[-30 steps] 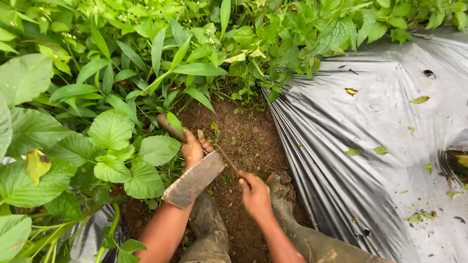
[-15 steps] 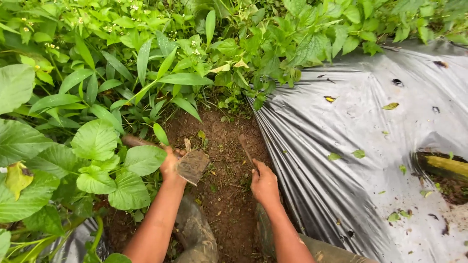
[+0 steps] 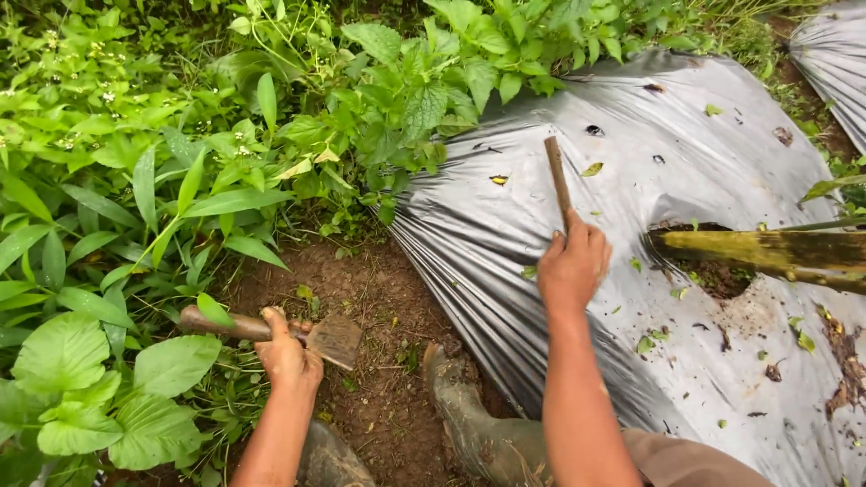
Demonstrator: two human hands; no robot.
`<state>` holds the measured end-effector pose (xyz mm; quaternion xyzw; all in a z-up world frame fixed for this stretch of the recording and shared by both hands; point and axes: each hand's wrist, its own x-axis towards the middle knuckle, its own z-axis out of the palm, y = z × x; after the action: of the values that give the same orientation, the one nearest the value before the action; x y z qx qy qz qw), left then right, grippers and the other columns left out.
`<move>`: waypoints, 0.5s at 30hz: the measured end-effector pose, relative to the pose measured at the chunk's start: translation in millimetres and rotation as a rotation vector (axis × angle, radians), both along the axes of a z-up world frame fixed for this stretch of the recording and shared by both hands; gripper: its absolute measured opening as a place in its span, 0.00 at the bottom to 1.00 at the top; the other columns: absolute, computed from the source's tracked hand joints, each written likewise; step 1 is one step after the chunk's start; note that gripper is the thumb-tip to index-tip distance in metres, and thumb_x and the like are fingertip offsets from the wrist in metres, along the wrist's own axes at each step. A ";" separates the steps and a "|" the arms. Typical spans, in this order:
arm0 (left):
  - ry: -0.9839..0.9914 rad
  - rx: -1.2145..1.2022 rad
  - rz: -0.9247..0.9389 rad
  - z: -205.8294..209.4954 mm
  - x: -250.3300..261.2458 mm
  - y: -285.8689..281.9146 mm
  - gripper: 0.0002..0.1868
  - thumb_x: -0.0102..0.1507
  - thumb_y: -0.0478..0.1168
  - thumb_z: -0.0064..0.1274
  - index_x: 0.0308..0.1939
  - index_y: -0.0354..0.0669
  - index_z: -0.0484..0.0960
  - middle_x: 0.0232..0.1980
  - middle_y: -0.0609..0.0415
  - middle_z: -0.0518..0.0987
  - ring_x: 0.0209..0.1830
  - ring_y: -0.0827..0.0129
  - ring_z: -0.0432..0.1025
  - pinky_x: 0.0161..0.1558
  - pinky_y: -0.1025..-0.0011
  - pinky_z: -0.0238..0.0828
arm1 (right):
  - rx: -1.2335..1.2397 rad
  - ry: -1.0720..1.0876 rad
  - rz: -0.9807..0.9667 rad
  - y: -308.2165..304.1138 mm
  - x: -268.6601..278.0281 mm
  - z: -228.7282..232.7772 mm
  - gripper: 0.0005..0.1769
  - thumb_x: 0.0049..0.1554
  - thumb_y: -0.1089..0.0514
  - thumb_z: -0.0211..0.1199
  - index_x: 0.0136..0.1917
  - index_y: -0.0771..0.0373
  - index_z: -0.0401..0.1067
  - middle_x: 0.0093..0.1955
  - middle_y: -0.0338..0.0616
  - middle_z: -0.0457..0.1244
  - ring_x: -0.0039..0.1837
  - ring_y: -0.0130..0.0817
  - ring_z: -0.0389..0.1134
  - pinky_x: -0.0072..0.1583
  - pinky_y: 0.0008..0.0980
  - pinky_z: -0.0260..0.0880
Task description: The person uses a hoe to loosen soil and remove weeds along the edge of a black plastic mulch sheet in a garden. They repeatedly strike the ground, pull up clumps of weeds by hand, and discard them beside the mulch.
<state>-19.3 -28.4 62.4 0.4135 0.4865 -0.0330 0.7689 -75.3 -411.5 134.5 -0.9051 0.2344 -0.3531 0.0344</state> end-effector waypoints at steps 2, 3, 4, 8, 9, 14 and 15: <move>0.012 -0.006 -0.067 -10.5 0.7 -2.3 0.21 0.74 0.54 0.45 0.59 0.47 0.56 0.34 0.62 0.68 0.27 0.76 0.71 0.37 0.77 0.84 | -0.025 0.268 -0.226 -22.5 -1.8 -2.7 0.24 0.53 0.55 0.71 0.63 0.50 0.77 0.65 0.43 0.60 0.68 0.52 0.53 0.61 0.55 0.56; 0.008 -0.007 -0.063 -12.6 -0.8 -4.6 0.21 0.74 0.54 0.45 0.59 0.47 0.56 0.34 0.62 0.68 0.27 0.76 0.71 0.37 0.77 0.84 | -0.026 0.264 -0.222 -18.9 -4.7 0.1 0.24 0.53 0.55 0.71 0.63 0.50 0.77 0.65 0.43 0.60 0.68 0.52 0.53 0.61 0.55 0.56; 0.007 -0.009 -0.053 -15.5 -2.8 -5.0 0.21 0.73 0.54 0.46 0.57 0.48 0.56 0.32 0.62 0.67 0.26 0.75 0.70 0.35 0.76 0.82 | -0.045 0.249 -0.220 -13.8 -7.3 0.8 0.26 0.52 0.54 0.72 0.64 0.51 0.77 0.68 0.45 0.57 0.69 0.54 0.51 0.61 0.56 0.54; 0.030 -0.059 -0.019 6.3 -6.5 -11.8 0.19 0.72 0.54 0.47 0.54 0.49 0.57 0.31 0.61 0.66 0.25 0.73 0.70 0.32 0.73 0.80 | -0.053 0.205 -0.090 61.4 -1.4 16.4 0.22 0.50 0.58 0.73 0.58 0.57 0.77 0.63 0.60 0.60 0.65 0.64 0.57 0.61 0.59 0.57; 0.034 -0.050 -0.014 7.6 -7.3 -10.7 0.19 0.72 0.54 0.47 0.54 0.49 0.57 0.31 0.61 0.66 0.25 0.73 0.70 0.32 0.73 0.80 | -0.045 0.209 -0.084 91.6 -5.2 9.3 0.22 0.50 0.58 0.73 0.58 0.57 0.77 0.63 0.60 0.60 0.65 0.64 0.57 0.61 0.59 0.57; 0.095 -0.475 0.092 22.7 -12.5 -6.2 0.18 0.74 0.51 0.44 0.58 0.43 0.69 0.42 0.46 0.73 0.35 0.64 0.73 0.39 0.64 0.87 | 1.302 1.241 0.327 231.0 -31.1 40.3 0.28 0.62 0.46 0.57 0.74 0.51 0.61 0.75 0.41 0.60 0.73 0.38 0.64 0.71 0.42 0.68; 0.093 -0.466 0.106 19.5 -14.0 -11.5 0.18 0.74 0.51 0.44 0.58 0.43 0.69 0.42 0.46 0.73 0.35 0.64 0.73 0.39 0.64 0.87 | 1.303 1.252 0.341 239.2 -40.4 10.9 0.28 0.62 0.46 0.57 0.74 0.51 0.61 0.75 0.41 0.60 0.73 0.38 0.64 0.71 0.42 0.68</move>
<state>-33.4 -39.9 81.9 0.1969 0.5216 -0.1231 0.8210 -115.7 -172.3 145.3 -0.7551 0.2261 0.4133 0.4559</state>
